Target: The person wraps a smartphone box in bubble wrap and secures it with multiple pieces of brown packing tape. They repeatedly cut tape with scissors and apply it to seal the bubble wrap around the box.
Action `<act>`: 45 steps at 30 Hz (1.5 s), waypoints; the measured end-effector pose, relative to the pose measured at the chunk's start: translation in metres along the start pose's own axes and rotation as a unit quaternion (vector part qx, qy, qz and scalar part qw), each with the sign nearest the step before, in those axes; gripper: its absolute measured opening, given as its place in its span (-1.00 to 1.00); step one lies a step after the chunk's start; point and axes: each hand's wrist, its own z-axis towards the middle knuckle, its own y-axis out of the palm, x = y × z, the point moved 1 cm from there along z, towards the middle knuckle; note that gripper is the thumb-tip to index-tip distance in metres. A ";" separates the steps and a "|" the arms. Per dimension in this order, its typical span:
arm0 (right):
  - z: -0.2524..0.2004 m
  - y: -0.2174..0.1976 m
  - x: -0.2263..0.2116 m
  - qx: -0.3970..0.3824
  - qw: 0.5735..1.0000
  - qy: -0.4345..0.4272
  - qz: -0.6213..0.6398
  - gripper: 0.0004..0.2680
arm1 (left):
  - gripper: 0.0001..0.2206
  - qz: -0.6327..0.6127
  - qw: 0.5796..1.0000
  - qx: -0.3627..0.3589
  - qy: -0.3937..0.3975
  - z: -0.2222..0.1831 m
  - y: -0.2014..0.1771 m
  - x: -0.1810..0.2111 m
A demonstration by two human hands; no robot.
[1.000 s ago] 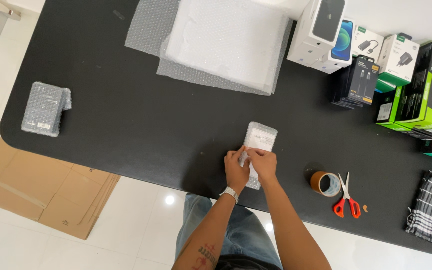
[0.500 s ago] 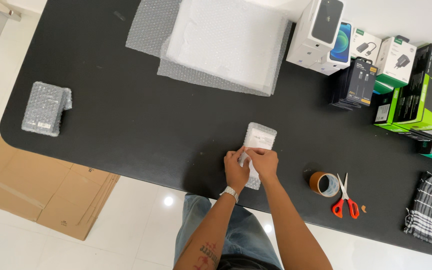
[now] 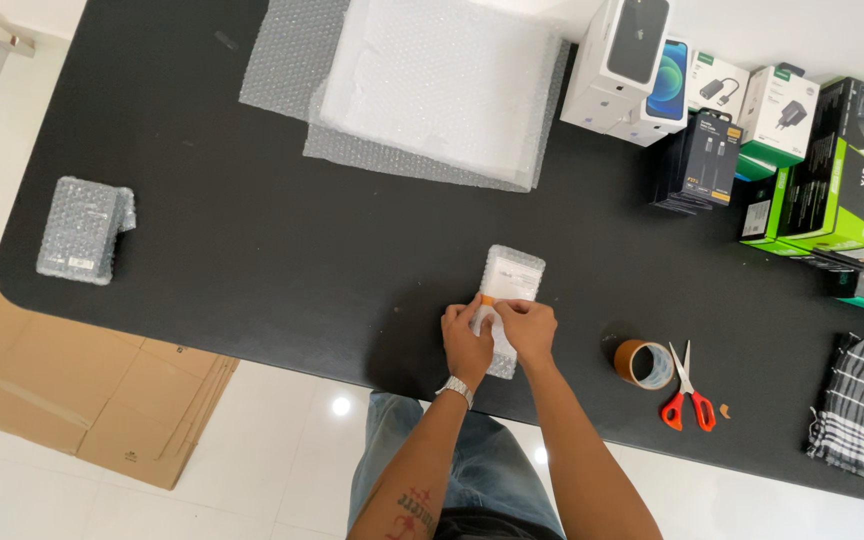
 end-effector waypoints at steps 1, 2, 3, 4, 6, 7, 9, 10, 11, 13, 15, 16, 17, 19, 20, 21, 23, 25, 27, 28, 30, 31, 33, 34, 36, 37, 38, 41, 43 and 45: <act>0.002 0.001 0.003 0.000 1.000 0.001 0.002 -0.78 | -0.50 0.001 1.000 -0.001 0.001 0.000 -0.001 0.001; 0.004 0.002 0.006 0.002 1.000 -0.004 -0.002 -0.79 | -0.51 0.001 1.000 -0.001 -0.005 0.000 -0.001 0.001; 0.006 0.003 0.009 0.004 1.000 -0.009 -0.006 -0.79 | -0.52 0.001 1.000 -0.001 -0.011 0.000 -0.002 0.002; 0.008 0.003 0.011 0.005 1.000 -0.008 -0.004 -0.79 | -0.52 0.002 1.000 -0.002 -0.010 0.000 -0.003 0.003; 0.012 0.005 0.014 0.000 1.000 -0.005 -0.027 -0.78 | -0.52 0.005 1.000 -0.008 -0.008 0.000 -0.007 0.007; 0.012 0.005 0.014 -0.001 1.000 -0.004 -0.025 -0.78 | -0.52 0.007 1.000 -0.008 -0.007 0.000 -0.006 0.006; 0.013 0.006 0.014 0.002 0.999 0.002 -0.049 -0.78 | -0.51 0.017 1.000 -0.001 -0.010 0.001 -0.004 0.004; 0.012 0.007 0.012 0.001 0.999 0.003 -0.046 -0.78 | -0.51 0.019 1.000 -0.002 -0.009 0.001 -0.005 0.006; 0.011 0.008 0.011 0.004 0.999 0.001 -0.050 -0.79 | -0.51 0.018 1.000 -0.006 -0.016 0.000 -0.005 0.007; 0.012 0.010 0.011 0.006 0.999 0.001 -0.050 -0.79 | -0.51 0.018 1.000 -0.011 -0.022 -0.001 -0.004 0.006; 0.016 0.011 0.013 0.010 0.996 -0.027 -0.081 -0.78 | -0.51 0.023 1.000 0.017 -0.001 0.000 -0.001 0.003; 0.017 0.011 0.012 0.011 0.997 -0.025 -0.078 -0.78 | -0.51 0.025 1.000 0.015 0.001 0.001 -0.002 0.004; 0.017 0.012 0.012 0.008 0.996 -0.030 -0.079 -0.79 | -0.51 0.034 0.999 0.023 0.011 0.001 -0.003 0.004; 0.019 0.011 0.014 0.006 0.996 -0.031 -0.078 -0.80 | -0.51 0.045 0.998 0.028 0.023 0.002 -0.008 0.011; 0.021 0.011 0.015 0.000 0.997 -0.031 -0.074 -0.79 | -0.55 0.035 0.999 0.019 0.014 0.003 -0.012 0.016; 0.023 0.011 0.017 -0.006 0.997 -0.031 -0.070 -0.78 | -0.58 0.023 1.000 0.011 0.004 0.005 -0.016 0.022; 0.025 0.006 0.016 -0.011 0.997 -0.035 -0.066 -0.78 | -0.66 0.028 1.000 0.000 -0.005 0.025 -0.016 0.013; 0.032 0.007 0.021 -0.018 0.997 -0.041 -0.063 -0.78 | -0.73 0.033 0.999 -0.008 -0.015 0.041 -0.018 0.011; 0.044 0.012 0.030 -0.017 0.996 -0.057 -0.071 -0.75 | -0.73 0.082 0.990 -0.052 -0.103 0.053 -0.022 0.016; 0.039 0.004 0.023 -0.017 0.996 -0.057 -0.069 -0.75 | -0.73 0.085 0.990 -0.052 -0.102 0.058 -0.022 0.015; 0.027 -0.015 0.010 -0.020 0.996 -0.056 -0.066 -0.66 | -0.77 0.057 0.990 -0.066 -0.111 0.066 -0.021 0.011; 0.014 -0.027 0.003 -0.019 0.996 -0.054 -0.065 -0.66 | -0.77 0.058 0.990 -0.068 -0.110 0.067 -0.019 0.007; -0.009 -0.052 -0.011 -0.022 0.999 -0.022 -0.027 -0.49 | -0.80 0.058 0.990 -0.071 -0.106 0.070 -0.014 -0.001; -0.008 -0.052 -0.006 -0.020 0.999 -0.020 -0.026 -0.49 | -0.80 0.058 0.990 -0.074 -0.104 0.069 -0.015 0.001; -0.008 -0.050 0.004 -0.015 0.999 0.010 0.027 -0.39 | -0.75 0.013 0.992 -0.082 -0.098 0.065 -0.020 0.004; 0.008 -0.039 0.024 -0.015 0.999 0.011 0.029 -0.39 | -0.75 0.015 0.992 -0.082 -0.098 0.064 -0.021 0.007; 0.024 -0.028 0.044 -0.013 0.998 0.014 0.052 -0.42 | -0.73 0.031 0.989 -0.085 -0.116 0.062 -0.023 0.011; 0.049 -0.013 0.079 -0.017 0.992 0.013 0.121 -0.50 | -0.72 0.045 0.985 -0.092 -0.139 0.054 -0.037 0.036; 0.052 -0.014 0.089 -0.023 0.986 0.009 0.164 -0.56 | -0.73 0.040 0.984 -0.099 -0.146 0.046 -0.043 0.051; 0.048 -0.019 0.090 -0.038 0.976 -0.004 0.213 -0.62 | -0.72 0.052 0.980 -0.097 -0.166 0.041 -0.047 0.060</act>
